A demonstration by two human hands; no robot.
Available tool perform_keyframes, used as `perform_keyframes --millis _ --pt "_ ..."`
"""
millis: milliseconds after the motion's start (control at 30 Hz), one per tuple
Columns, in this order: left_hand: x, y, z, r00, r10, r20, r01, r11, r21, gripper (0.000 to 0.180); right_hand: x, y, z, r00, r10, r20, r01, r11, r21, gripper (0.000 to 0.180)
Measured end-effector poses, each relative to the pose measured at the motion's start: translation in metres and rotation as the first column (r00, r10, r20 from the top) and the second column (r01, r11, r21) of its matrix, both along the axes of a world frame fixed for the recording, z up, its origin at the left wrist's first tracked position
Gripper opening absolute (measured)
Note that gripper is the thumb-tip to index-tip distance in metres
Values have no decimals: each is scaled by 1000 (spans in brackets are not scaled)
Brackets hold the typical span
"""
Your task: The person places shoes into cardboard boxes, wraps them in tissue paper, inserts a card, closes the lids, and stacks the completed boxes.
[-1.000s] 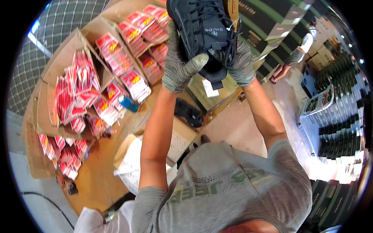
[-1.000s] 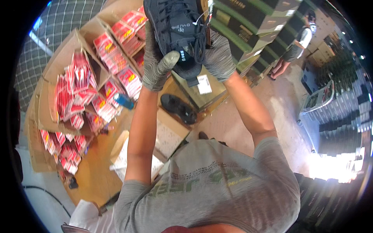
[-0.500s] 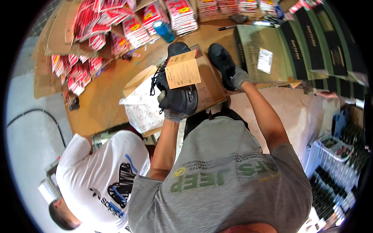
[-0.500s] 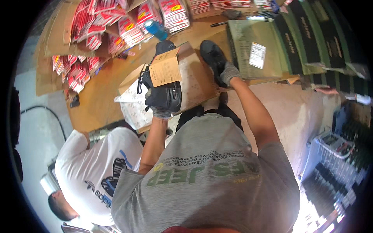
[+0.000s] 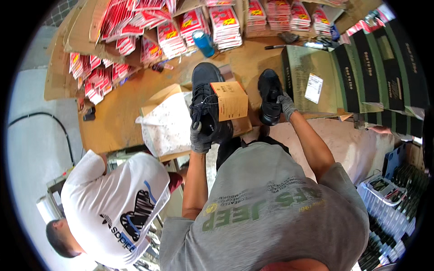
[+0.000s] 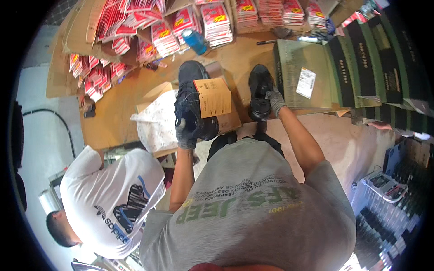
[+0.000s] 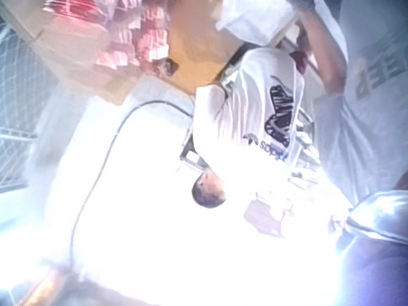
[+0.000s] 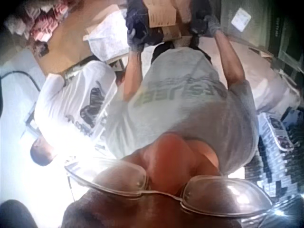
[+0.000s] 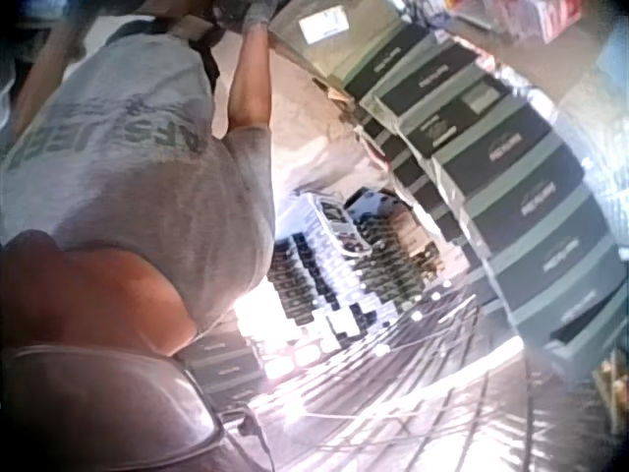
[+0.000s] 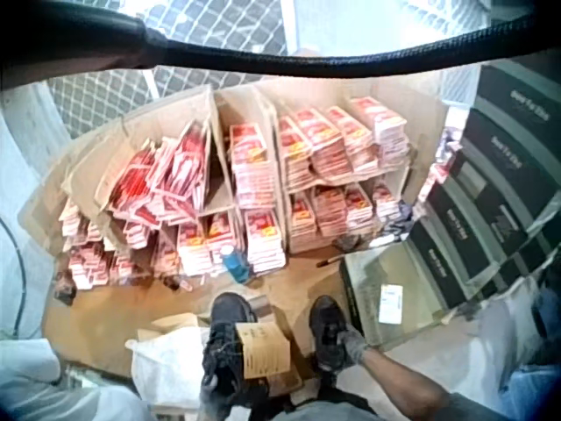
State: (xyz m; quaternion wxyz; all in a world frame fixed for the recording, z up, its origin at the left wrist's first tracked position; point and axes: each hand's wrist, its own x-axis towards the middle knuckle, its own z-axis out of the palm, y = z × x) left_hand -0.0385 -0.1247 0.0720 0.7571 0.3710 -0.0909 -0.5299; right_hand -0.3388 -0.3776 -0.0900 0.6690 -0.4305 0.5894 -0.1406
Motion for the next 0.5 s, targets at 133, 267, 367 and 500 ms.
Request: perform_keyframes --millis 133,267,367,500 --pt "-2 -30 13 964 -52 260 41 998 50 87 4 15 94 819 58 571 156 935 -318 88" --pt "-18 -66 45 887 -44 459 51 999 -2 101 24 26 214 713 211 668 144 889 -434 99" --pt "-34 -86 69 851 -26 525 52 998 -35 102 30 33 241 680 242 692 160 872 -462 100" --pt "-47 -102 94 742 10 670 56 995 -78 104 33 36 244 722 310 618 168 788 -592 105"
